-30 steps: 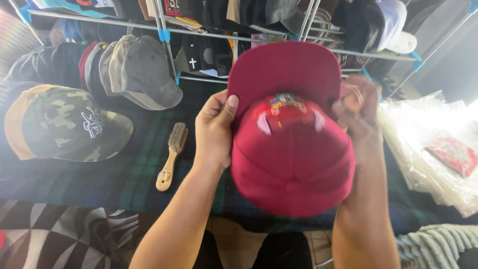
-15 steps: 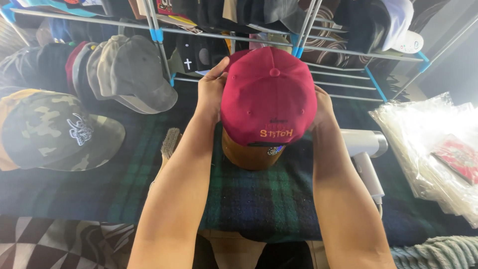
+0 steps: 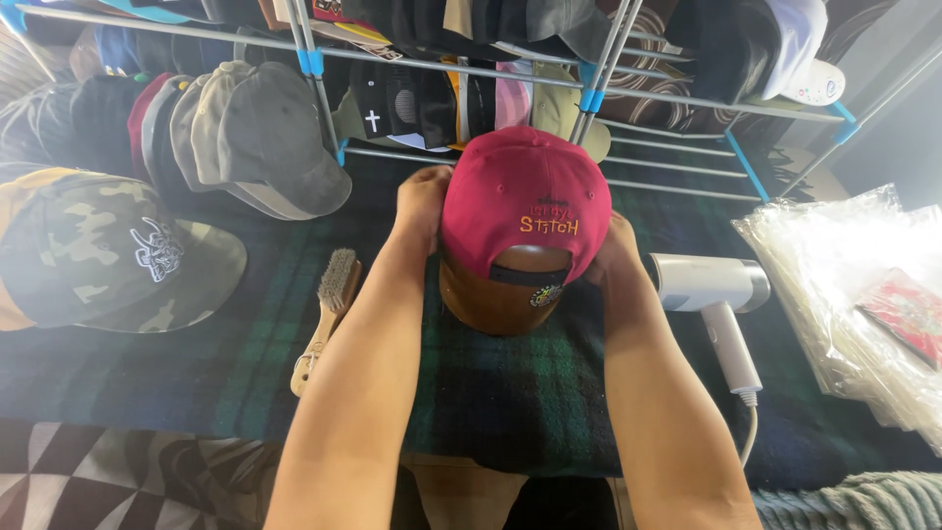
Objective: The person is using a wooden brush and a hair dryer to clean and groom a red baseball cap.
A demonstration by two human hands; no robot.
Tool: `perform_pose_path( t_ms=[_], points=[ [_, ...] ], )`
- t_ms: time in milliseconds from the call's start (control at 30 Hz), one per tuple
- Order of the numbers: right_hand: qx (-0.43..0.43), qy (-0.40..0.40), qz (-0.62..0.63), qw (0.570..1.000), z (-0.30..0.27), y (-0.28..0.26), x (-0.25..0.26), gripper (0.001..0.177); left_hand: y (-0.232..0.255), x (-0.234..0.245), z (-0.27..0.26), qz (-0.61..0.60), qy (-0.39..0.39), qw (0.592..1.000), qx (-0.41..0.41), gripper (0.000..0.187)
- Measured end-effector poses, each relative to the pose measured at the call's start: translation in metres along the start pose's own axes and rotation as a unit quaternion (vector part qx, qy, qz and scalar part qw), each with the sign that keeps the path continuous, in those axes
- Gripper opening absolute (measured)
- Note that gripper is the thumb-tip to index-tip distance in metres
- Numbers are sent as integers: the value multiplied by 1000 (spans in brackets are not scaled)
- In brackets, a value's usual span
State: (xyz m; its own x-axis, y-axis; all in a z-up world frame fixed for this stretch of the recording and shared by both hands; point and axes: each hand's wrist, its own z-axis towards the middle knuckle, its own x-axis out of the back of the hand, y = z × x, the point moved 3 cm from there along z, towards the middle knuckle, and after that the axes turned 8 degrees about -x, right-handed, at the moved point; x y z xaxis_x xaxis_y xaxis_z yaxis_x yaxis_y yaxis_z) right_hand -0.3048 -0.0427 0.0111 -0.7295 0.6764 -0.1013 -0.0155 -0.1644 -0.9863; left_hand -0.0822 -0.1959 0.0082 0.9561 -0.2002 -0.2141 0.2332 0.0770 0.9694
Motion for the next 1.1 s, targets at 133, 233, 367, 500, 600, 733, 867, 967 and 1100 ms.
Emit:
perform_pose_path(
  t_ms=[133, 233, 367, 500, 600, 733, 867, 967, 1100],
  points=[
    [-14, 23, 18, 999, -14, -5, 11, 39, 71, 14, -71, 44, 7, 993, -114, 63],
    [20, -53, 70, 996, -78, -41, -12, 75, 77, 12, -121, 33, -26, 986, -162, 66],
    [137, -129, 71, 980, -108, -42, -19, 76, 54, 4, -143, 75, -93, 962, -245, 96],
    [142, -131, 51, 980, -101, -12, -12, 107, 33, 7, -147, 89, -108, 955, -261, 113],
    [133, -130, 59, 981, -101, -11, -12, 109, 30, 8, -145, 78, -127, 955, -258, 115],
    [138, -154, 41, 978, -105, -8, -10, 121, 15, 15, -144, 107, -138, 951, -256, 121],
    [129, -151, -14, 980, -119, -8, -10, 133, 5, 21, -148, 150, -162, 949, -224, 126],
    [112, -159, 10, 981, -120, -7, -12, 131, 12, 26, -148, 137, -148, 959, -200, 123],
    [144, -108, 71, 981, -94, -4, 1, 75, 26, 15, -136, 29, -144, 966, -215, 103]
  ],
)
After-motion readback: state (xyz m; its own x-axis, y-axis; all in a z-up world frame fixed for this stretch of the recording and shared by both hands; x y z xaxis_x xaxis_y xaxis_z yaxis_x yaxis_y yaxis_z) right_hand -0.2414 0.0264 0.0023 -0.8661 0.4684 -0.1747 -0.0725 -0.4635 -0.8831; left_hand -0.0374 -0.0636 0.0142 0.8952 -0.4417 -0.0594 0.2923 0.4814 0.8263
